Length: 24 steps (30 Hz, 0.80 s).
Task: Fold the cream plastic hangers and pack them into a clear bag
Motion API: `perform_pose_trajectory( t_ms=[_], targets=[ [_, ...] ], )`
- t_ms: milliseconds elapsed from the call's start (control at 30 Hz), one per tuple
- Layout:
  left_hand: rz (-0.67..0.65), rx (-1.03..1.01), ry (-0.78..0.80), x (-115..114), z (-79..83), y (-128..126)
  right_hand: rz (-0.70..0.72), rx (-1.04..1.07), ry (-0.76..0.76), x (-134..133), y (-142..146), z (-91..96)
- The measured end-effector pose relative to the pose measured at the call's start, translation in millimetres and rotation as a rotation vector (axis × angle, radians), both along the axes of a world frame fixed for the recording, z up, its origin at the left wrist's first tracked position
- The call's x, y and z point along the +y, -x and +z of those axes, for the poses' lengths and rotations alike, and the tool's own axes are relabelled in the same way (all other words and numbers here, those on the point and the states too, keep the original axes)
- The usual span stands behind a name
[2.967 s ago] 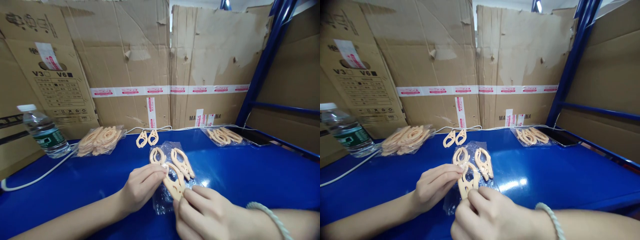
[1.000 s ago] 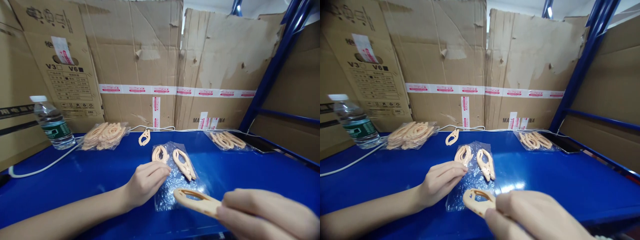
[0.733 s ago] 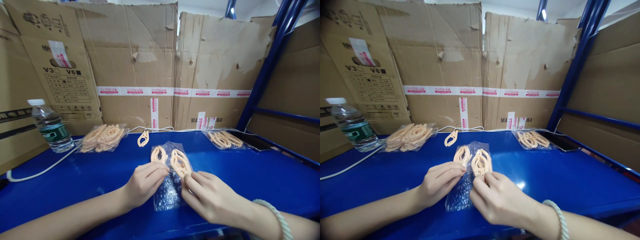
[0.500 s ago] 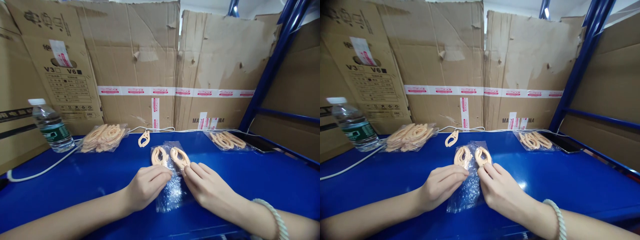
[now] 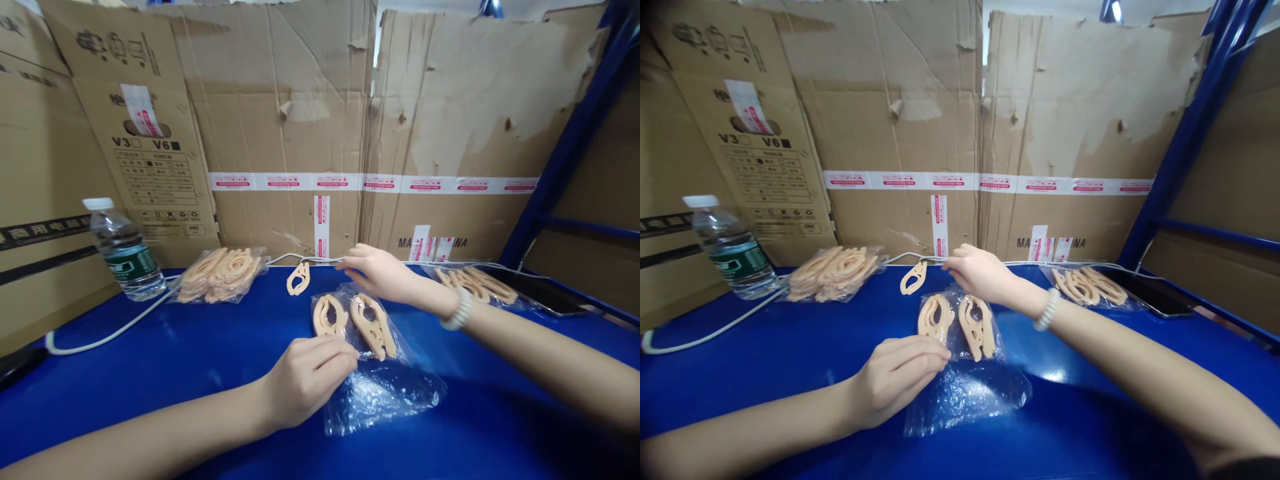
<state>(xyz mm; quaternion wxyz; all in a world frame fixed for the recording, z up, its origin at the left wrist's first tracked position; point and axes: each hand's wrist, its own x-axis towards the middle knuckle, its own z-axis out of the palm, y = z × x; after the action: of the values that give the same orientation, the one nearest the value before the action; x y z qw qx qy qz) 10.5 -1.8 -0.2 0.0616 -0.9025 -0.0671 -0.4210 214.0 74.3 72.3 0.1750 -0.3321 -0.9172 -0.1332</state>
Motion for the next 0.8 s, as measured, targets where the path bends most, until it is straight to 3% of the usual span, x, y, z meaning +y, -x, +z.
perform_pose_trajectory(
  t_ms=[100,200,300,400,600,733,800],
  targets=[
    [0.002,0.000,0.017,-0.3,-0.1,1.0,0.036,-0.122,0.093,59.3,33.1,-12.2],
    [-0.005,-0.010,0.018,-0.5,-0.2,1.7,0.089,-0.204,0.144,100.1,66.6,-26.4],
    [0.002,-0.018,0.009,-0.3,0.8,1.8,0.148,-0.277,0.174,121.1,87.3,-33.5],
    [0.002,-0.028,-0.003,-0.1,2.4,1.4,0.149,-0.314,0.189,125.8,90.2,-33.8],
    [-0.003,-0.028,0.033,0.6,1.0,3.1,0.124,-0.190,0.144,88.9,51.1,-12.1],
    [0.005,-0.039,0.052,3.4,-6.6,6.1,0.096,0.020,0.039,25.8,4.5,13.3],
    [0.012,-0.077,0.072,4.6,-9.3,6.6,0.137,0.230,-0.061,-17.3,-20.7,20.8]
  ],
)
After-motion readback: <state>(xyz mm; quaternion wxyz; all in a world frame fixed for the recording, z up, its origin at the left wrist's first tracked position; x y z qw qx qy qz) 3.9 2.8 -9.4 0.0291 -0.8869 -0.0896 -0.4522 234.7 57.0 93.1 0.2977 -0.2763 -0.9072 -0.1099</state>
